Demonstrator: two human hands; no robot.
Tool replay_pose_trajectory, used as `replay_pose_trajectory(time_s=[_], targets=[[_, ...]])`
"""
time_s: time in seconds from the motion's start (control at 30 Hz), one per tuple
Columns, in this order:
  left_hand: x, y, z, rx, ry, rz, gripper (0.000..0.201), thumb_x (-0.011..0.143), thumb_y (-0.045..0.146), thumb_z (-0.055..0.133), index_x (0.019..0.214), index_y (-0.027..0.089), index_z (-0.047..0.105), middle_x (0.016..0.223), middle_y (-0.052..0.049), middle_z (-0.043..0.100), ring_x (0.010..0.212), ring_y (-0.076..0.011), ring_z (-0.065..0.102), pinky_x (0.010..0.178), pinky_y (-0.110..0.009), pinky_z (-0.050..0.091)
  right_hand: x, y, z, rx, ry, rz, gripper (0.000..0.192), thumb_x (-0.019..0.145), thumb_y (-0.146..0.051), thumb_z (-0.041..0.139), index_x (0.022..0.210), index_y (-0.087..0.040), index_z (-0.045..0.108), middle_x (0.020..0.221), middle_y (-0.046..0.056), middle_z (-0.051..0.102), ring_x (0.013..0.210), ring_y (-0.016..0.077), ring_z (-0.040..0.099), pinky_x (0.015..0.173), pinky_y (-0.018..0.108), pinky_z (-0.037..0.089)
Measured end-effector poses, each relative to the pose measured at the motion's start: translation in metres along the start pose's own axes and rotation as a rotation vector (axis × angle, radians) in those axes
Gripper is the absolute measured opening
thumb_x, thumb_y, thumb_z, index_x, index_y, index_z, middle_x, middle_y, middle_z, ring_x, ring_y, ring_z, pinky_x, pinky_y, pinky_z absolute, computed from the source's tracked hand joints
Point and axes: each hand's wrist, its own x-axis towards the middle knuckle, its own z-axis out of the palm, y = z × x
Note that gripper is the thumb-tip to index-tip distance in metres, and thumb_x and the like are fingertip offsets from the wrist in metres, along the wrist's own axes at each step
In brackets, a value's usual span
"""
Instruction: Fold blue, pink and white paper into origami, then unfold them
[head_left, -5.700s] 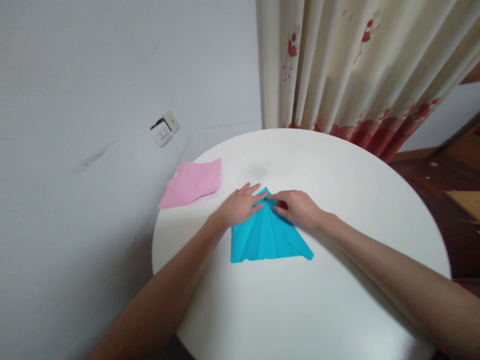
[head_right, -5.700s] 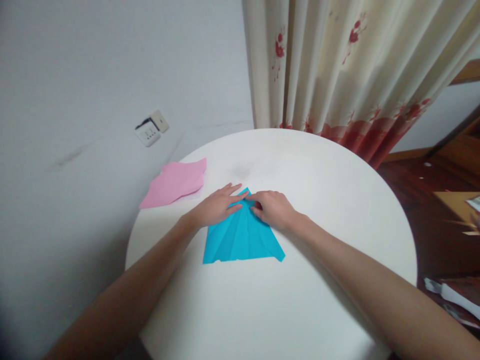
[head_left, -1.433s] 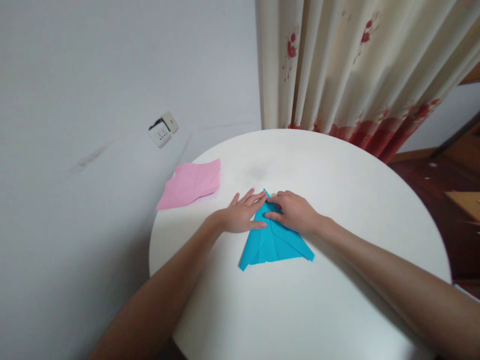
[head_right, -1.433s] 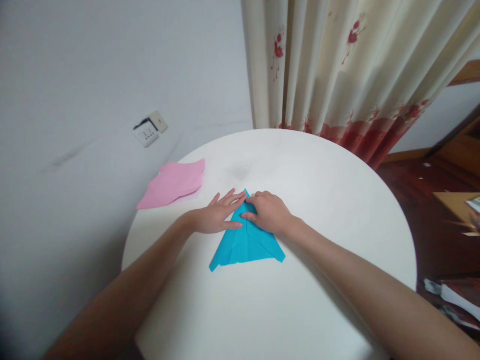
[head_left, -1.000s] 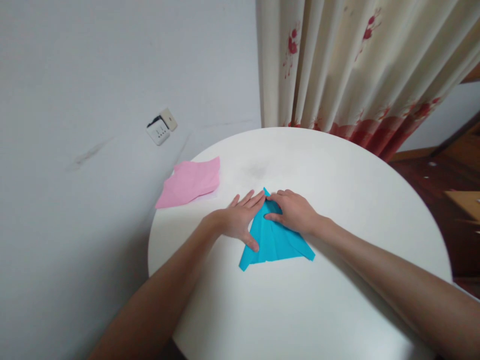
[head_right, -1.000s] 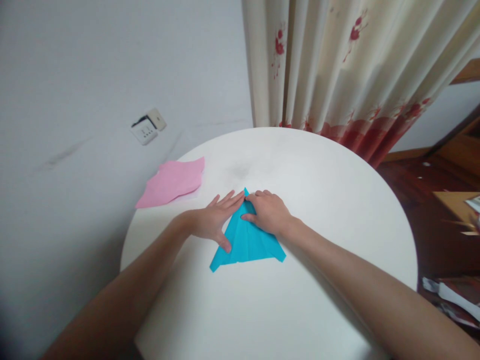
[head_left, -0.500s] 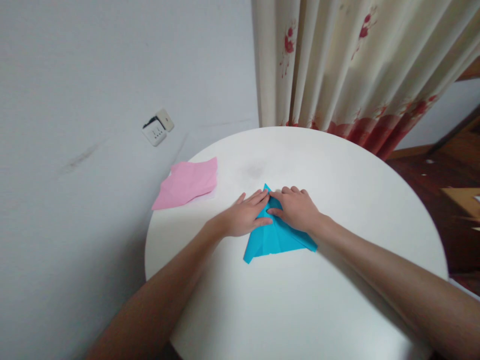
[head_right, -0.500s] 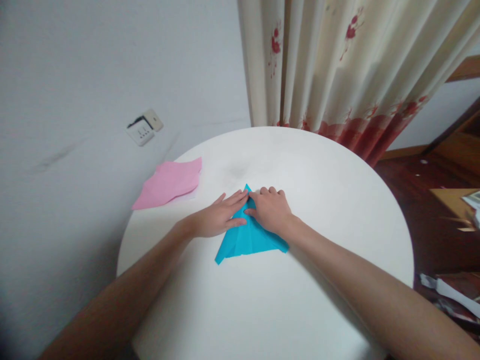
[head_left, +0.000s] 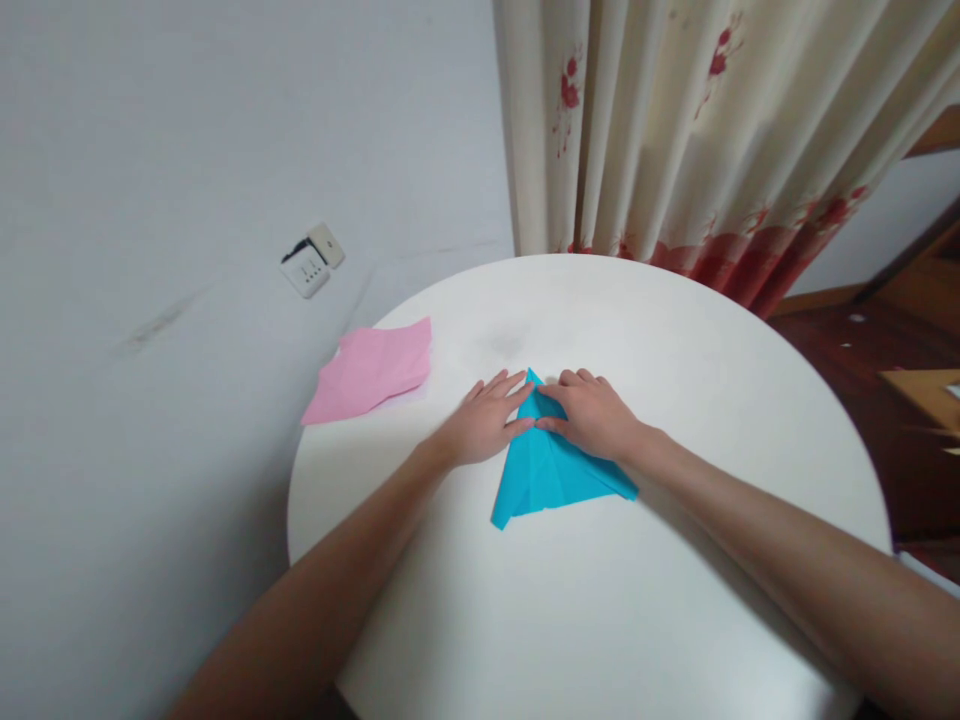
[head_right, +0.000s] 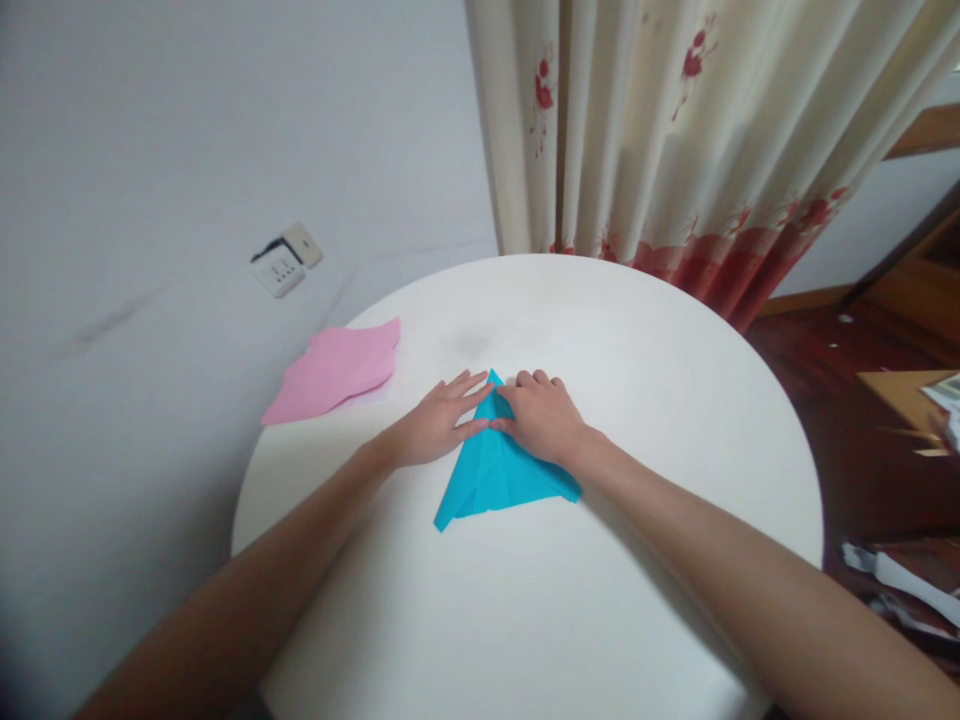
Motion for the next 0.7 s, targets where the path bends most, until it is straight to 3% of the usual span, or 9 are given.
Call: replay_pose_trajectory(time_s=[0.2,0.33,0.5,0.7], targets=[[0.008,-0.009,-0.001,0.000,0.020,-0.018,0.070,0.093,0.067,0.031,0.154,0.033,0.023,0.164,-0.002,0.013,0.151,-0.0284,0.003,0.120,-0.054,0.004,-0.001,-0.002,-0.002,-0.010,-0.015,0.013,0.046,0.092,-0.052,0.054,0.130,-0.027,0.058,0.112,0.012,0.061,0.105,0.0308,0.054,0.084,0.040,0.041],[0.015,-0.011,0.003,0.024,0.082,-0.021,0.069,0.093,0.068,0.028,0.153,0.034,0.027,0.163,-0.001,0.018,0.151,-0.0283,0.007,0.120,-0.055,0.007,-0.002,-0.002,-0.002,-0.012,-0.013,0.021,0.045,0.092,-0.052,0.054,0.130,-0.027,0.058,0.113,0.012,0.061,0.106,0.0310,0.054,0.085,0.040,0.041],[0.025,-0.010,0.012,0.072,0.195,-0.163,0.060,0.098,0.058,0.024,0.151,0.031,0.033,0.162,-0.001,0.024,0.150,-0.0277,0.015,0.120,-0.052,0.013,-0.002,-0.004,-0.002,-0.036,-0.018,0.022,0.047,0.092,-0.051,0.054,0.133,-0.027,0.056,0.116,0.013,0.060,0.107,0.0309,0.053,0.086,0.040,0.041],[0.020,-0.012,0.007,0.058,0.102,-0.097,0.062,0.097,0.061,0.024,0.153,0.033,0.027,0.164,0.000,0.016,0.151,-0.0284,0.008,0.119,-0.055,0.008,-0.003,-0.003,-0.002,-0.035,-0.012,0.017,0.048,0.092,-0.053,0.053,0.133,-0.027,0.056,0.116,0.012,0.060,0.107,0.0304,0.053,0.086,0.039,0.041]])
